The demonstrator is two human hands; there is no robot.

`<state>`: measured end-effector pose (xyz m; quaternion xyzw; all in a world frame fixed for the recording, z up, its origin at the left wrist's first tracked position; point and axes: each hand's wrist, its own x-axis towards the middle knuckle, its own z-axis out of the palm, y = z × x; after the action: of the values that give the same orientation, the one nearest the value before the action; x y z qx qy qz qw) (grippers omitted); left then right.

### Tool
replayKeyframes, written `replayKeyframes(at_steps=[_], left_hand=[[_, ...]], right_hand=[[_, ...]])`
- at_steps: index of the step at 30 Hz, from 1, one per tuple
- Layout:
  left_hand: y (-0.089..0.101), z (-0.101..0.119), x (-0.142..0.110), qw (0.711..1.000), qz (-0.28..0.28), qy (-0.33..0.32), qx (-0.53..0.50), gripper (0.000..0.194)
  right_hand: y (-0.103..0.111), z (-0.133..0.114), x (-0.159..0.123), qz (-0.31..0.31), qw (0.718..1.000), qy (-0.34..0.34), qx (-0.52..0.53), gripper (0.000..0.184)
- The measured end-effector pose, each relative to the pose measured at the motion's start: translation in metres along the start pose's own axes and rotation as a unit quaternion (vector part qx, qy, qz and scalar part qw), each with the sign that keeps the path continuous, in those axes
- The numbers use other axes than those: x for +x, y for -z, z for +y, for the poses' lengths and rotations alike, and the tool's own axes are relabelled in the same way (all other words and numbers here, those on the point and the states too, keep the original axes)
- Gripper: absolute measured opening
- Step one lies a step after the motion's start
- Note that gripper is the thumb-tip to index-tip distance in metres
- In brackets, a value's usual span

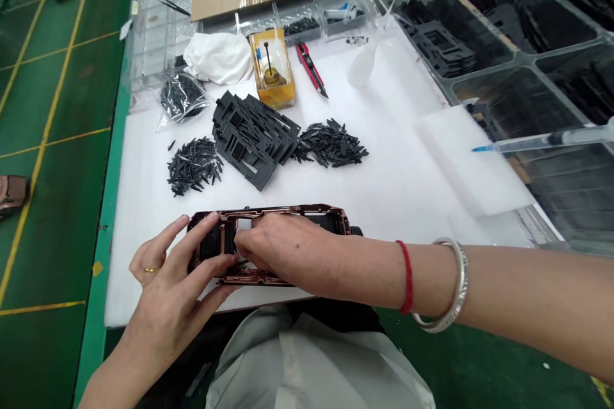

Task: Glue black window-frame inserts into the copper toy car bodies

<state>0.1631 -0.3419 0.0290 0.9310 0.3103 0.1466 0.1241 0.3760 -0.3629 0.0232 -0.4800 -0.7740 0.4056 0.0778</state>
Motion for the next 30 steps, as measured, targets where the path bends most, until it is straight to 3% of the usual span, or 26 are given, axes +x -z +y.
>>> replayKeyframes(at_steps=[8, 21, 30], left_hand=[[0.000, -0.001, 0.006, 0.999, -0.012, -0.035, 0.034, 0.012], [0.007, 0.002, 0.012, 0.994, -0.075, -0.068, 0.041, 0.017], [0.007, 0.004, 0.012, 0.992, -0.098, -0.064, 0.056, 0.022]], right_hand=[[0.001, -0.002, -0.001, 0.005, 1.000, -0.021, -0.007, 0.009], [-0.005, 0.010, -0.003, 0.042, 0.998, 0.036, 0.027, 0.017], [-0.003, 0.011, -0.005, 0.048, 0.995, 0.082, -0.012, 0.018]])
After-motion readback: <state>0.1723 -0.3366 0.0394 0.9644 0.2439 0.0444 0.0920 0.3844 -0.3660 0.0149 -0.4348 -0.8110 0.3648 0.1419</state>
